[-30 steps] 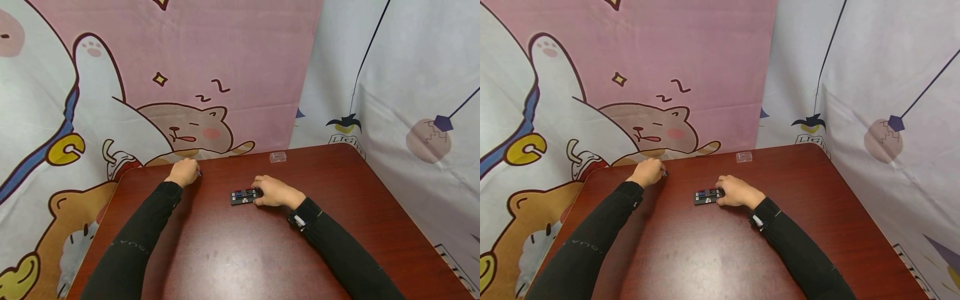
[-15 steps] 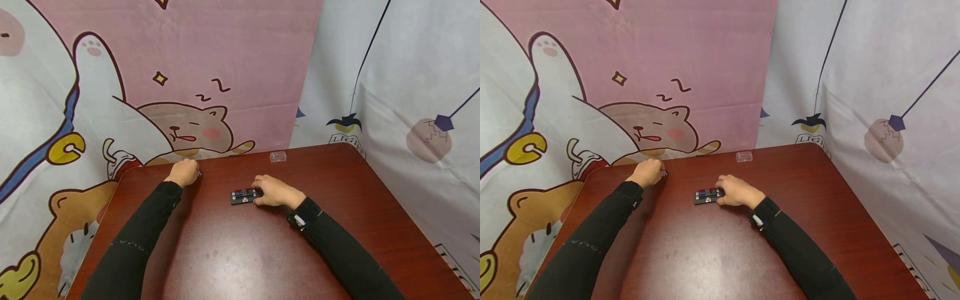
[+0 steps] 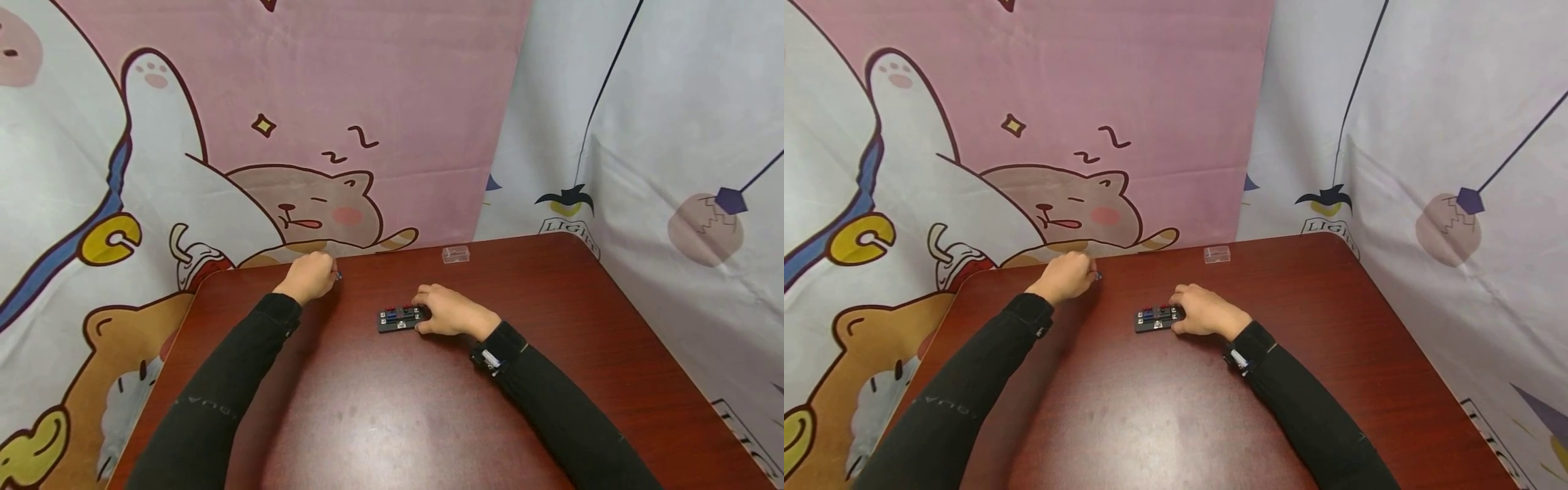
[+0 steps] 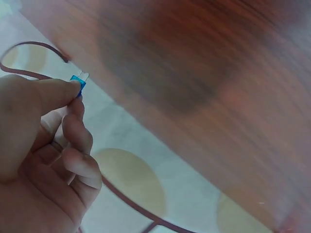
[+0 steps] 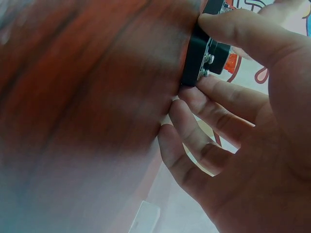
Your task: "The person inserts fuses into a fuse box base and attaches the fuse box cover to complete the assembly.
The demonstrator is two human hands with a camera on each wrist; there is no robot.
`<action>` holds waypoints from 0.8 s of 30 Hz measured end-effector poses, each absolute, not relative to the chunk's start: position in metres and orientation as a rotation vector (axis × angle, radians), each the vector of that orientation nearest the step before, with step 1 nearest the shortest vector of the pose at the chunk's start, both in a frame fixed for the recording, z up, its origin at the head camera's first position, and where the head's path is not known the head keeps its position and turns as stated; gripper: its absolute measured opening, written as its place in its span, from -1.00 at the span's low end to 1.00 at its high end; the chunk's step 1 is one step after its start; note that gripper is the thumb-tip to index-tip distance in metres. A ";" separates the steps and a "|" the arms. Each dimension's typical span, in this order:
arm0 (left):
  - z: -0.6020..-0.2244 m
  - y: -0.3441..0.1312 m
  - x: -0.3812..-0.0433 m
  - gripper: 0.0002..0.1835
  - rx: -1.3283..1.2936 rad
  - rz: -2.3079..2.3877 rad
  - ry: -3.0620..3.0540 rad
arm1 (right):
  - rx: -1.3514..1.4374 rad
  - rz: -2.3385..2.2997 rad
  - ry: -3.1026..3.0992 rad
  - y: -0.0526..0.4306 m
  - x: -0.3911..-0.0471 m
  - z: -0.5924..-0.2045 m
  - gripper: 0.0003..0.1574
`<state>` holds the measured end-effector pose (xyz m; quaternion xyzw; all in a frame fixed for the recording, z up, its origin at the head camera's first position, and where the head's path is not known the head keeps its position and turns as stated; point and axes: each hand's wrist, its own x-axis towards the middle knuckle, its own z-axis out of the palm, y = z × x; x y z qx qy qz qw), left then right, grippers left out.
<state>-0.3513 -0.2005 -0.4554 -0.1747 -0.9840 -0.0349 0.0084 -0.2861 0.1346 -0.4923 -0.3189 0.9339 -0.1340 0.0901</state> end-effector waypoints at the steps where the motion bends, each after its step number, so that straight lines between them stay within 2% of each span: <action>1: -0.453 -0.197 -0.350 -0.92 -0.569 -0.108 -3.060 | -0.948 -0.402 2.776 0.135 -0.286 -0.492 -0.29; 24: -0.410 -0.104 -0.295 -0.91 -1.004 -0.006 -2.762 | -0.984 -0.446 2.789 0.133 -0.285 -0.490 -0.34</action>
